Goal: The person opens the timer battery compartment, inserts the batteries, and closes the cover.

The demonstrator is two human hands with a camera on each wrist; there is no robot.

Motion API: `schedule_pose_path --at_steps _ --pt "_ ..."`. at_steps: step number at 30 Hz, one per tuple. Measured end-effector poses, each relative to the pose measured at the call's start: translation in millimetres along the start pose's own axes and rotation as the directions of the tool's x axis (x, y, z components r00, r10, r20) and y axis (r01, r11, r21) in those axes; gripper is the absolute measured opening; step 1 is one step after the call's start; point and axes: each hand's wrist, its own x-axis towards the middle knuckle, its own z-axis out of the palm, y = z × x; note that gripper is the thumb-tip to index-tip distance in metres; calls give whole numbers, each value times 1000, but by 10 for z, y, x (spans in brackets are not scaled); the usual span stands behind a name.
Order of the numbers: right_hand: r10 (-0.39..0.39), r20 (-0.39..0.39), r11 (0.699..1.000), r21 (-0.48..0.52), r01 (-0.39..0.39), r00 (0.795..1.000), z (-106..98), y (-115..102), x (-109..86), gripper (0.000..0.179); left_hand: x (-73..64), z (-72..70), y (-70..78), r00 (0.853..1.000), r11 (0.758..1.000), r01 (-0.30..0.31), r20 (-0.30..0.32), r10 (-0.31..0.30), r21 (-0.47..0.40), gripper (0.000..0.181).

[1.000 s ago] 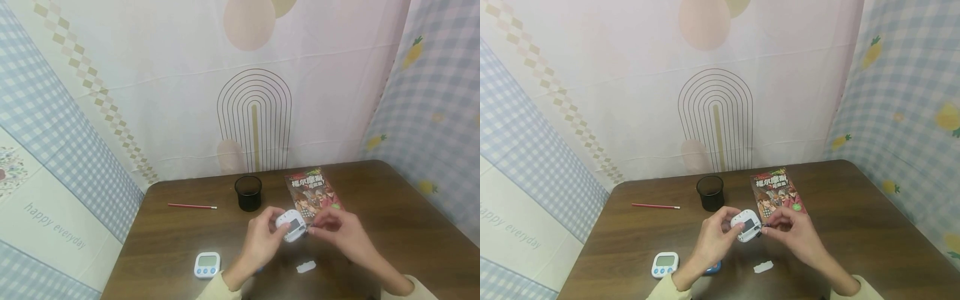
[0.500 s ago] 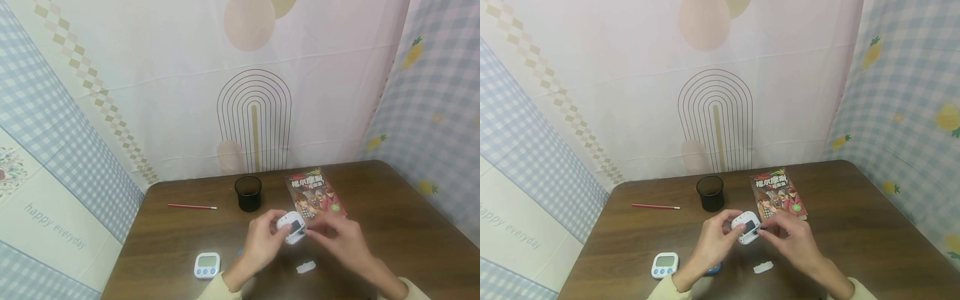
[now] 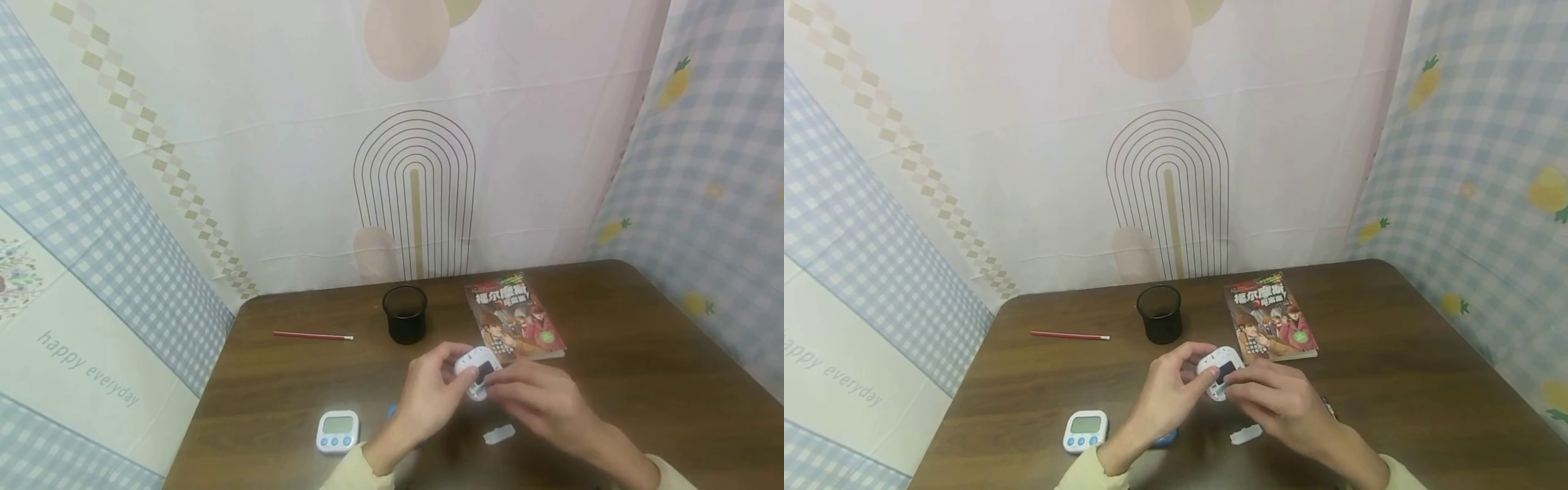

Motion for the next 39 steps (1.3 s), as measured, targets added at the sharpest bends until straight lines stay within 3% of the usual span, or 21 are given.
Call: schedule_pose_path --at_steps 14,18,23,31,35,37,39 --pt "-5 -5 1000 -1 5 1000 69 -41 22 28 3 22 -5 1000 1000 17 2 -17 -19 24" --pt "91 -17 994 63 -89 996 97 -56 -8 26 2 20 -1 1000 999 20 9 -20 -50 24" --pt "257 -25 953 174 -249 966 128 -79 -107 19 5 14 15 999 995 32 11 -32 -93 25" --pt "353 -33 923 175 -342 935 160 -97 -194 17 -5 34 36 998 986 53 30 -48 -158 25" --pt "431 -11 895 137 -425 902 164 -117 -248 12 -13 46 33 998 986 58 37 -52 -157 25" --pt "503 3 859 104 -501 864 155 -143 -256 27 -12 49 29 998 987 60 38 -54 -152 25" --pt "589 15 806 60 -589 808 142 -176 -249 44 -11 51 23 998 987 62 39 -57 -146 25"
